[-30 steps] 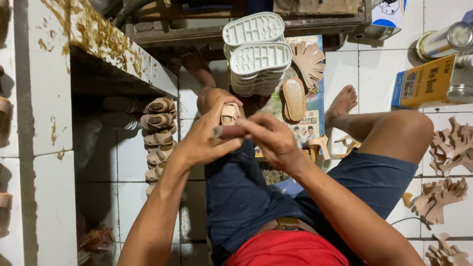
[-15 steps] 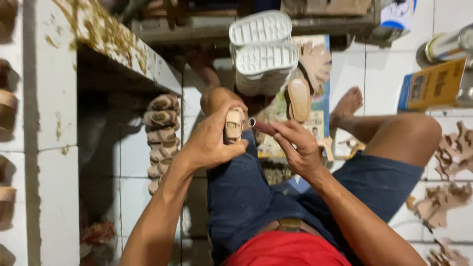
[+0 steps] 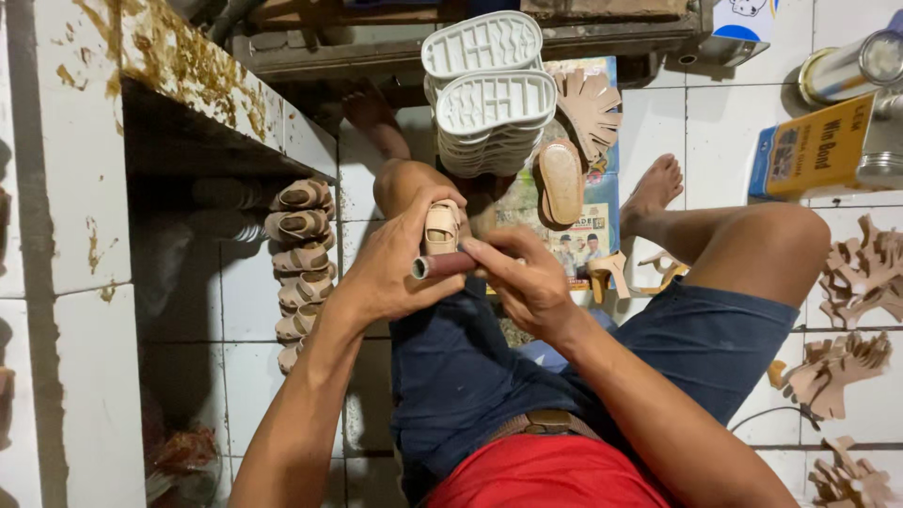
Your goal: The person sits on the workshop floor assembling leather sandal uppers over wooden shoe lasts. They fit and press strap pieces onto the last, tap and shape the leather by hand, and use a cylindrical sanding block to smooth and finish the edges of the assembled sandal.
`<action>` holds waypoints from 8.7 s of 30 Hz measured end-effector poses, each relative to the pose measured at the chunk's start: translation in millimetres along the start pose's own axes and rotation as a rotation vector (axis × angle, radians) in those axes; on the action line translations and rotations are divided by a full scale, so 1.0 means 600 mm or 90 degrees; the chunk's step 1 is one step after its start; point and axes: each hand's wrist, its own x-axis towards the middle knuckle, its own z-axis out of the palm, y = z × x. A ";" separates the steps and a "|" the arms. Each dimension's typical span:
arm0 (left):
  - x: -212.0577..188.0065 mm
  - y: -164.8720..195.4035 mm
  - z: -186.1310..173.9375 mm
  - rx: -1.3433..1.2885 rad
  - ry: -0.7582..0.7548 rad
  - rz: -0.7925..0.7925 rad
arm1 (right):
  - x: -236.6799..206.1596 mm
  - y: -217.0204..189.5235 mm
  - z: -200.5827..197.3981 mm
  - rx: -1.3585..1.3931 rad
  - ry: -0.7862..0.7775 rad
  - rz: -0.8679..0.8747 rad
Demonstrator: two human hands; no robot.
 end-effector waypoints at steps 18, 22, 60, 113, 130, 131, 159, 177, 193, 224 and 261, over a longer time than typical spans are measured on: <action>-0.017 0.019 0.017 0.138 0.125 0.044 | 0.026 -0.022 -0.031 0.040 0.060 0.127; -0.011 0.023 0.016 0.126 0.103 0.140 | 0.020 -0.018 -0.029 0.056 0.024 0.032; -0.002 0.041 0.028 0.188 0.130 0.103 | -0.017 -0.016 -0.056 0.057 0.069 0.228; -0.012 0.023 0.160 -1.053 0.562 -0.309 | -0.029 -0.080 -0.039 0.122 0.020 0.028; -0.006 0.047 0.167 -0.999 0.583 -0.294 | -0.052 -0.043 -0.049 0.069 0.024 0.055; -0.006 0.050 0.169 -0.994 0.588 -0.278 | -0.055 -0.047 -0.052 0.057 0.030 0.085; -0.006 0.067 0.164 -1.001 0.435 -0.287 | -0.079 -0.045 -0.043 0.073 0.030 -0.035; 0.003 -0.046 0.126 -0.725 0.604 -0.254 | -0.013 -0.015 0.034 0.043 -0.075 -0.011; -0.007 -0.053 0.119 -0.732 0.581 -0.245 | -0.025 0.020 0.017 0.010 -0.073 0.108; -0.009 -0.077 0.128 -0.708 0.490 -0.127 | 0.008 0.027 0.024 0.047 -0.064 0.066; -0.006 -0.067 0.128 -0.670 0.468 -0.210 | 0.060 0.049 -0.003 -0.031 -0.010 0.056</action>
